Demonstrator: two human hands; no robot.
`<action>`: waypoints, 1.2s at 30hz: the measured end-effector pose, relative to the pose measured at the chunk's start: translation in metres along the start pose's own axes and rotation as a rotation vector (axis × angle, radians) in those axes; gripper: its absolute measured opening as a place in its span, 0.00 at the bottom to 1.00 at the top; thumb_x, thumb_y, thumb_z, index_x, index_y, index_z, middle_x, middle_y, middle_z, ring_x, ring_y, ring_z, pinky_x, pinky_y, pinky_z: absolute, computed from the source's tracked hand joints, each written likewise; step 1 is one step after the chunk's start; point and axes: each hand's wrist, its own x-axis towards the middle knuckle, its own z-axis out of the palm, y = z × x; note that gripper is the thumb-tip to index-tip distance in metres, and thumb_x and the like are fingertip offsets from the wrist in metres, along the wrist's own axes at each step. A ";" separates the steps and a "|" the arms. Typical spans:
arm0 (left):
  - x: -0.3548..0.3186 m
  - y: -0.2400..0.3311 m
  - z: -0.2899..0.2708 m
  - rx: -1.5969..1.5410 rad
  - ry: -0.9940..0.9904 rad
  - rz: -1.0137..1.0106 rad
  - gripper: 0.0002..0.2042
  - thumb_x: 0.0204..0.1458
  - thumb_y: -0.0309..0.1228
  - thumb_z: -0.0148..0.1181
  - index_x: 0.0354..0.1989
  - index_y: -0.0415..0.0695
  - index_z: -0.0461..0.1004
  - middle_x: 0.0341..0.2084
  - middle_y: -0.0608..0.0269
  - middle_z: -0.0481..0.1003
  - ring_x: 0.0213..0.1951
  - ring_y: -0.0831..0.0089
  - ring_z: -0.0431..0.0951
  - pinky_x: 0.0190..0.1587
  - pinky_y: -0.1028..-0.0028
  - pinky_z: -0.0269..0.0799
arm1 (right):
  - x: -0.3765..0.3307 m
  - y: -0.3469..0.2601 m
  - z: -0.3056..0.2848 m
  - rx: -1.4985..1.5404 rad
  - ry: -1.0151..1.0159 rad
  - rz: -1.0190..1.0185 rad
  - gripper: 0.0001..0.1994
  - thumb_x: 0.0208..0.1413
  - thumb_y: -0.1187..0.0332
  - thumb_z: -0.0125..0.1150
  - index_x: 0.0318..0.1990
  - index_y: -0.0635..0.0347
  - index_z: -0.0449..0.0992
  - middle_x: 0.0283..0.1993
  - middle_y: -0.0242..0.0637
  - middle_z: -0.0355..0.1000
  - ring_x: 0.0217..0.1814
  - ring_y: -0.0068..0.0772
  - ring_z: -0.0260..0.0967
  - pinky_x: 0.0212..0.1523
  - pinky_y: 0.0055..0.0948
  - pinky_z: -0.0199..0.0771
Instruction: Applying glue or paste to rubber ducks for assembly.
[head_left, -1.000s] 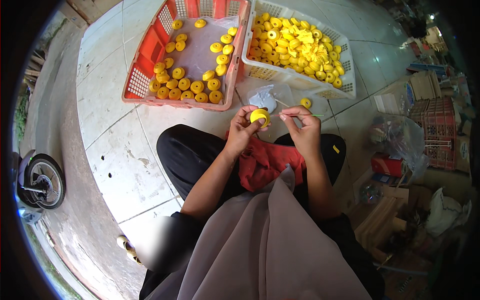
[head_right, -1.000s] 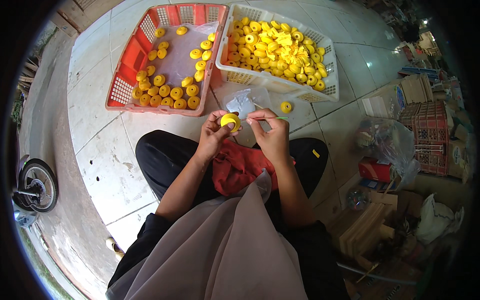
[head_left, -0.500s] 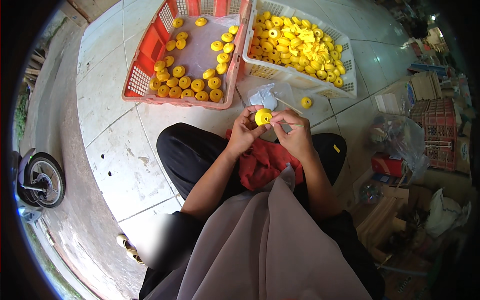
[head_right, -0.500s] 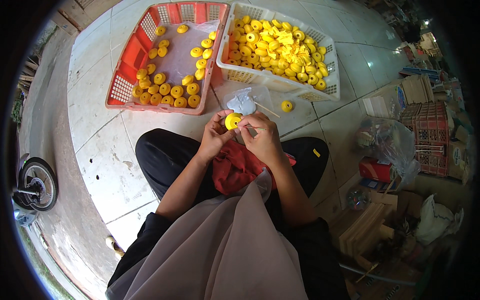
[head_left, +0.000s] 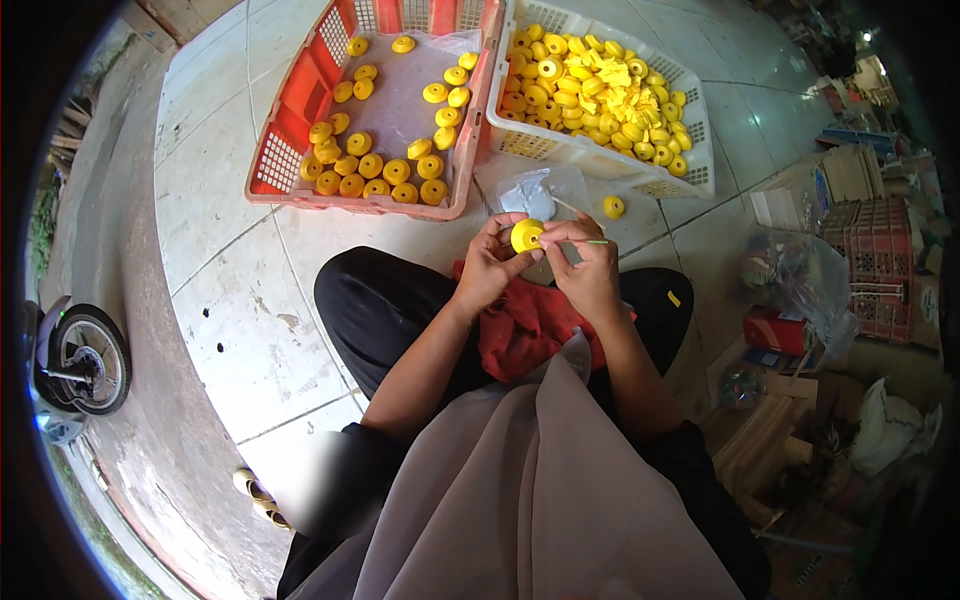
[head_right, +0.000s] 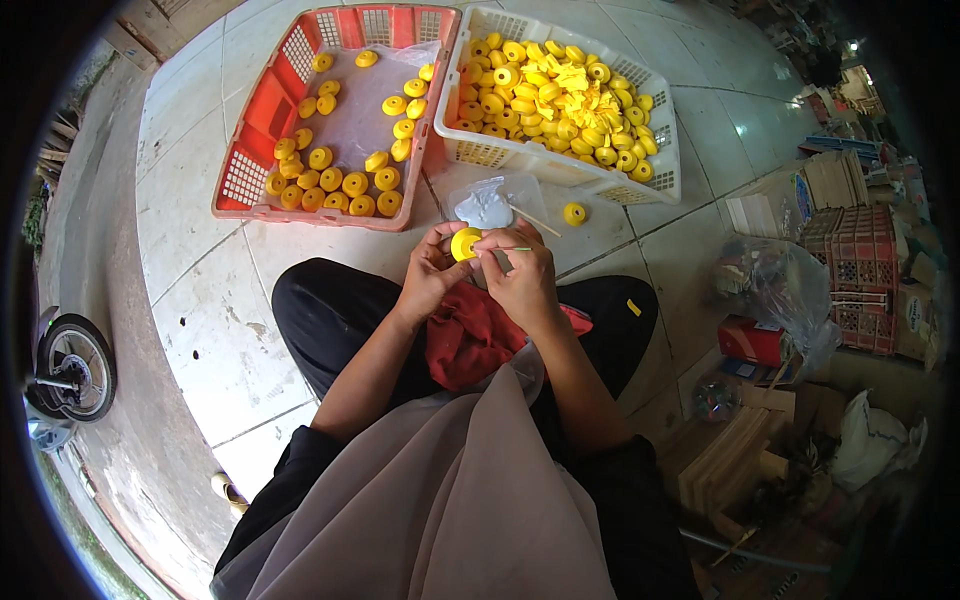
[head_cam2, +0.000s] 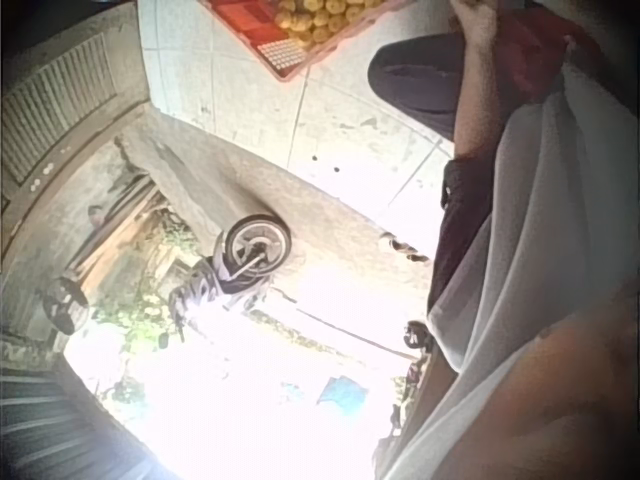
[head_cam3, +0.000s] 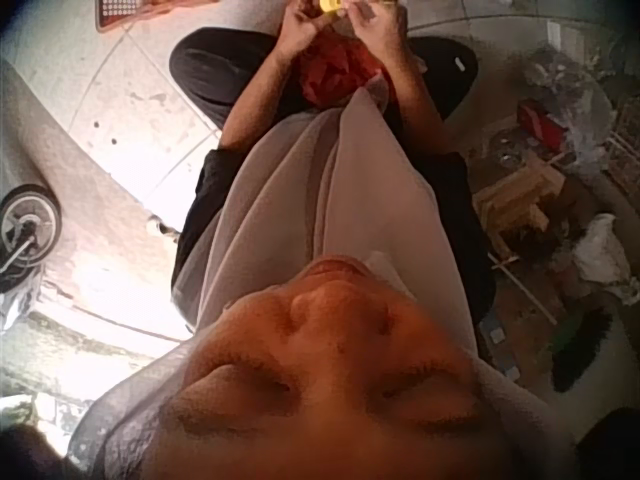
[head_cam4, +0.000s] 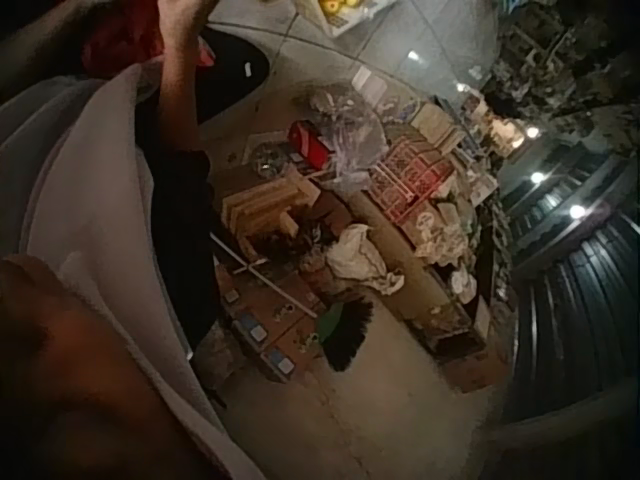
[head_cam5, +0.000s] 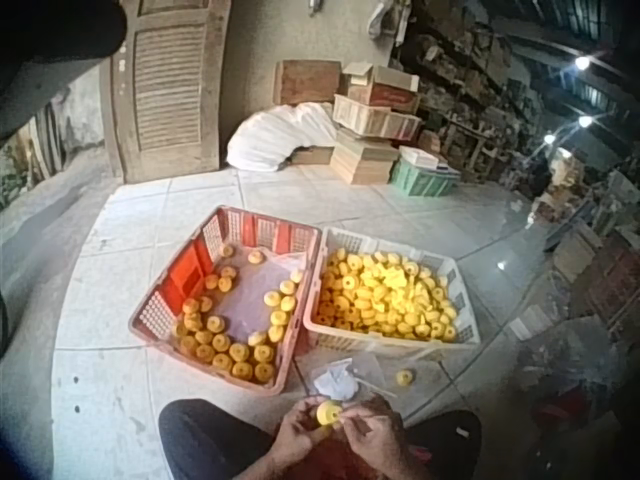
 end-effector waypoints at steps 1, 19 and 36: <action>0.000 0.000 0.000 0.004 0.003 0.000 0.23 0.46 0.14 0.57 0.51 0.41 0.59 0.40 0.62 0.72 0.43 0.76 0.72 0.47 0.77 0.70 | 0.000 0.000 0.001 0.000 0.000 -0.001 0.05 0.43 0.78 0.60 0.28 0.59 0.71 0.30 0.36 0.74 0.33 0.40 0.72 0.51 0.41 0.64; 0.000 0.000 -0.002 -0.130 0.016 -0.030 0.23 0.46 0.14 0.57 0.50 0.40 0.58 0.41 0.58 0.72 0.42 0.73 0.73 0.46 0.72 0.73 | 0.001 0.002 0.004 -0.043 0.002 -0.003 0.03 0.45 0.76 0.59 0.28 0.58 0.72 0.27 0.32 0.73 0.30 0.39 0.72 0.49 0.40 0.65; 0.000 -0.003 -0.002 -0.144 0.045 0.010 0.22 0.45 0.13 0.58 0.48 0.42 0.60 0.41 0.60 0.71 0.42 0.74 0.73 0.46 0.74 0.72 | -0.005 -0.001 0.010 -0.004 0.040 0.051 0.04 0.45 0.78 0.60 0.29 0.59 0.72 0.29 0.33 0.74 0.33 0.38 0.74 0.52 0.40 0.64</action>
